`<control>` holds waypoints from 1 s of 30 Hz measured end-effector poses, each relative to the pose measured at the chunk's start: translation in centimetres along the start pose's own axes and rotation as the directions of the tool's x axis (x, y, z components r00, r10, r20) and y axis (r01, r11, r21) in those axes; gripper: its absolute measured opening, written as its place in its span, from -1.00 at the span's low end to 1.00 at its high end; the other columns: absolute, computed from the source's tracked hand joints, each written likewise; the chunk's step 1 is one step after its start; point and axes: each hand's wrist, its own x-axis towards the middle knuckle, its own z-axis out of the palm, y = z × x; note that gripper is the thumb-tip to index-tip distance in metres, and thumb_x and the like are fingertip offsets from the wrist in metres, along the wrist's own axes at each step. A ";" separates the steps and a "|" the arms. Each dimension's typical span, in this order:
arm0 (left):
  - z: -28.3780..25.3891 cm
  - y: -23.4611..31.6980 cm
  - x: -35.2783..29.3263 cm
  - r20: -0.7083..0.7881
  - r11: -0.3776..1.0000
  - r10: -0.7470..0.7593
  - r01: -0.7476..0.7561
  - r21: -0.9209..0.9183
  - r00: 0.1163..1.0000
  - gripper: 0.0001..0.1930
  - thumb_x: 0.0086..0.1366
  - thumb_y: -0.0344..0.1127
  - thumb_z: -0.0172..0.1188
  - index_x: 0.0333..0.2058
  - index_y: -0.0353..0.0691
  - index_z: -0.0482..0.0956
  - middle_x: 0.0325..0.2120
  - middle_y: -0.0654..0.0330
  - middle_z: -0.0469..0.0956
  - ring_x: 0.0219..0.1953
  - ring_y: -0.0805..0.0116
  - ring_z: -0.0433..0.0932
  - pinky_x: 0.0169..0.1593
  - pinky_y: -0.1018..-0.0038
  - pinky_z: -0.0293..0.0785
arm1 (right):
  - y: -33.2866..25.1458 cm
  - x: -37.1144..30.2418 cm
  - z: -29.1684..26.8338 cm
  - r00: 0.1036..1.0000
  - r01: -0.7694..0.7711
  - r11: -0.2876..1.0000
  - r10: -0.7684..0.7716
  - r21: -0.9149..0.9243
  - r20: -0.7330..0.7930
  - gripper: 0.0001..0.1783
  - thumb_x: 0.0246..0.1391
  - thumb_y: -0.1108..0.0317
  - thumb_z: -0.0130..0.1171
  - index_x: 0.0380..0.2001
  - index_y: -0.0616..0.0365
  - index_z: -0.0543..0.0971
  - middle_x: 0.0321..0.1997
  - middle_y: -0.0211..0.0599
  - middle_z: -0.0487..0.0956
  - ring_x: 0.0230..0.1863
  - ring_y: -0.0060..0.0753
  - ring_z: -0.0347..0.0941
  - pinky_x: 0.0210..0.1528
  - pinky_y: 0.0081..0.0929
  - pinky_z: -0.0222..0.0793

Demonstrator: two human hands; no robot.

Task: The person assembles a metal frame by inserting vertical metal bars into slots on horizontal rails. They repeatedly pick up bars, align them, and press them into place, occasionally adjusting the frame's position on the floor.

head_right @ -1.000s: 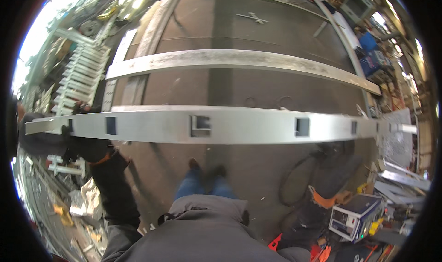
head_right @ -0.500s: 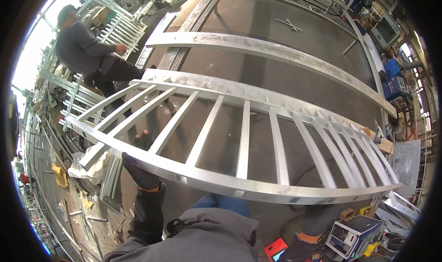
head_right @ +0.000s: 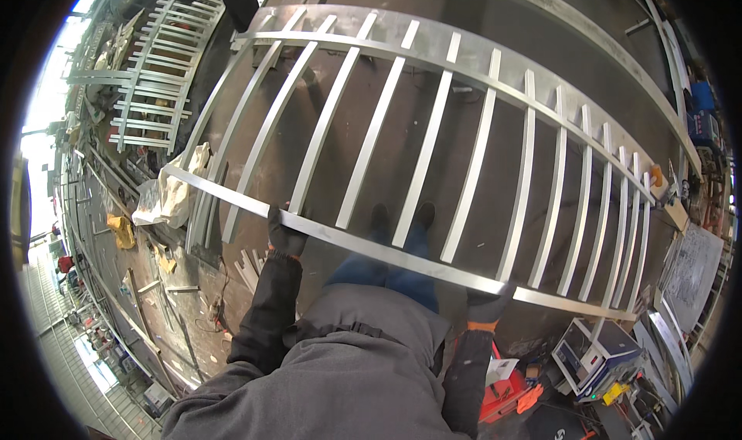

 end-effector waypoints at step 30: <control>-9.4 -5.7 11.7 -0.615 0.869 0.246 0.110 0.482 0.749 0.16 0.00 0.77 -0.27 0.15 -0.27 0.39 -0.01 -0.13 0.46 -0.01 -0.08 0.44 0.10 -0.12 0.38 | 4.3 7.3 -8.8 0.950 0.178 0.131 -0.282 -0.975 0.135 -0.51 0.10 0.25 0.31 0.04 0.17 0.39 -0.20 -0.23 0.56 -0.15 -0.29 0.55 -0.07 -0.35 0.53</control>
